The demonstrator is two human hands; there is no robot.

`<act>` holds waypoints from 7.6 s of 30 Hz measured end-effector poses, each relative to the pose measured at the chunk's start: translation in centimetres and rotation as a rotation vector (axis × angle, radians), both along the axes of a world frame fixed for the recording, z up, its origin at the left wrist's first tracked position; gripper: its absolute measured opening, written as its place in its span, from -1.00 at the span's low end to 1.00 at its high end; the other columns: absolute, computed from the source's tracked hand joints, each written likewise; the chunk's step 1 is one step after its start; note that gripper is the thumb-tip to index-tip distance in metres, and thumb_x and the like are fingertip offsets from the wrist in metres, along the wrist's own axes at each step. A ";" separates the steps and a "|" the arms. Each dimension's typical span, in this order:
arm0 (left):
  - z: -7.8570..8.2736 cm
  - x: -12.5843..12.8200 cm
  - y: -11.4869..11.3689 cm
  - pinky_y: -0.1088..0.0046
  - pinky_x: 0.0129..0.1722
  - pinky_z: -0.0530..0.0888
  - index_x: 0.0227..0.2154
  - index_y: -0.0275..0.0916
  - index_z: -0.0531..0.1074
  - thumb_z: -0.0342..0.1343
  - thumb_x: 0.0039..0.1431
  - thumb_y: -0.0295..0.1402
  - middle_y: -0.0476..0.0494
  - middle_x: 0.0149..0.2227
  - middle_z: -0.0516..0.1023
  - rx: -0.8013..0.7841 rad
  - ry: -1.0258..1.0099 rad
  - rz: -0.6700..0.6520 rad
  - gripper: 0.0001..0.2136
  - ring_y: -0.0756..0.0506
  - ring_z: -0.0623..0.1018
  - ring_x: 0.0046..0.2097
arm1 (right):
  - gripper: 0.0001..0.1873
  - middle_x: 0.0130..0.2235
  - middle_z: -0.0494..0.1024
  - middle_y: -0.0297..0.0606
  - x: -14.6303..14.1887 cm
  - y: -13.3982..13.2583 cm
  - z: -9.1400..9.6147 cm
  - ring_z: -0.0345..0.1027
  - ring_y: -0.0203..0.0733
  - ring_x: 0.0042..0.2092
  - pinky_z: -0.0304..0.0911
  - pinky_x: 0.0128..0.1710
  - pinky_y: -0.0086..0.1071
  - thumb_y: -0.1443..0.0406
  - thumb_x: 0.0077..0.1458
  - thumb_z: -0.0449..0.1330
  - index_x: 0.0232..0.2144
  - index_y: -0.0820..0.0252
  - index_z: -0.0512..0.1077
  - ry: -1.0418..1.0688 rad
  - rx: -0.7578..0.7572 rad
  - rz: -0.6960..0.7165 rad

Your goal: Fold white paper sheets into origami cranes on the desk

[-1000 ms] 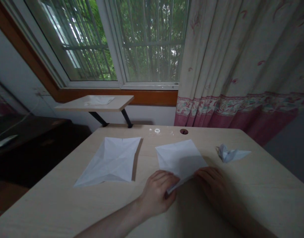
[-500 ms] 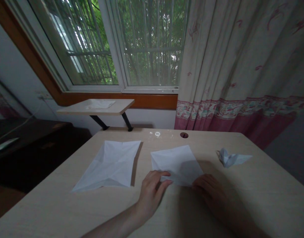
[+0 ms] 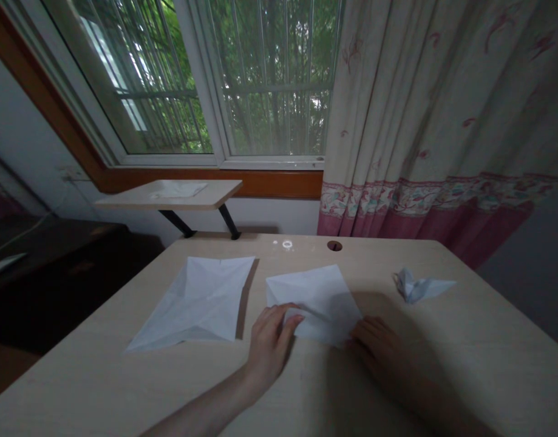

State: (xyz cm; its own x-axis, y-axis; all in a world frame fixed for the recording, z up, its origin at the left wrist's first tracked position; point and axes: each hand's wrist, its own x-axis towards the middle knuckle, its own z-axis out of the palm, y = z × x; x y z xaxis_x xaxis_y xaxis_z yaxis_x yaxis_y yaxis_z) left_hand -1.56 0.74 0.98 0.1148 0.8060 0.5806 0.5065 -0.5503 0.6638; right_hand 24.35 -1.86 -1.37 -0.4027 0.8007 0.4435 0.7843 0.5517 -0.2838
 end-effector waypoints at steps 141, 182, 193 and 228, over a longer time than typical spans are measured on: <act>0.3 1.5 -0.5 0.28 -0.16 0.37 -0.31 -0.18 0.51 0.14 0.16 -0.52 -0.09 -0.25 0.52 -0.093 0.451 -0.191 -0.88 -0.16 0.50 -0.15 | -0.71 -0.47 0.56 -0.32 -0.9 2.9 -0.1 0.48 -0.18 -0.44 0.23 -0.46 -0.37 0.27 0.32 0.06 -0.48 0.08 0.37 -0.051 -0.213 -0.146; 0.9 1.8 -0.4 0.24 -0.11 0.28 -0.32 -0.18 0.33 0.30 -0.02 -0.24 -0.06 -0.23 0.50 -0.308 0.573 -0.067 -0.72 -0.23 0.48 -0.11 | -0.77 -0.45 0.55 -0.29 -1.8 2.5 -0.3 0.46 -0.15 -0.41 0.22 -0.41 -0.35 0.32 0.22 0.12 -0.50 0.12 0.41 -0.005 -0.270 -0.119; 1.4 2.1 -1.2 0.12 -0.04 0.32 -0.20 -0.22 0.38 0.40 -0.23 -0.18 -0.16 -0.15 0.48 -0.326 0.562 -0.075 -0.50 -0.30 0.45 -0.06 | -0.76 -0.44 0.55 -0.31 -1.5 2.6 -0.5 0.45 -0.14 -0.39 0.25 -0.38 -0.34 0.31 0.24 0.14 -0.51 0.08 0.38 0.013 -0.307 -0.120; 0.1 2.2 -2.2 -0.25 0.33 -0.05 0.35 -0.37 0.01 0.38 -0.46 0.20 -0.51 0.39 -0.05 -0.364 0.644 -0.217 0.30 -0.53 -0.06 0.39 | -0.74 -0.42 0.58 -0.25 -1.7 2.7 -0.3 0.46 -0.12 -0.39 0.20 -0.36 -0.34 0.31 0.25 0.07 -0.49 0.12 0.41 0.021 -0.330 -0.104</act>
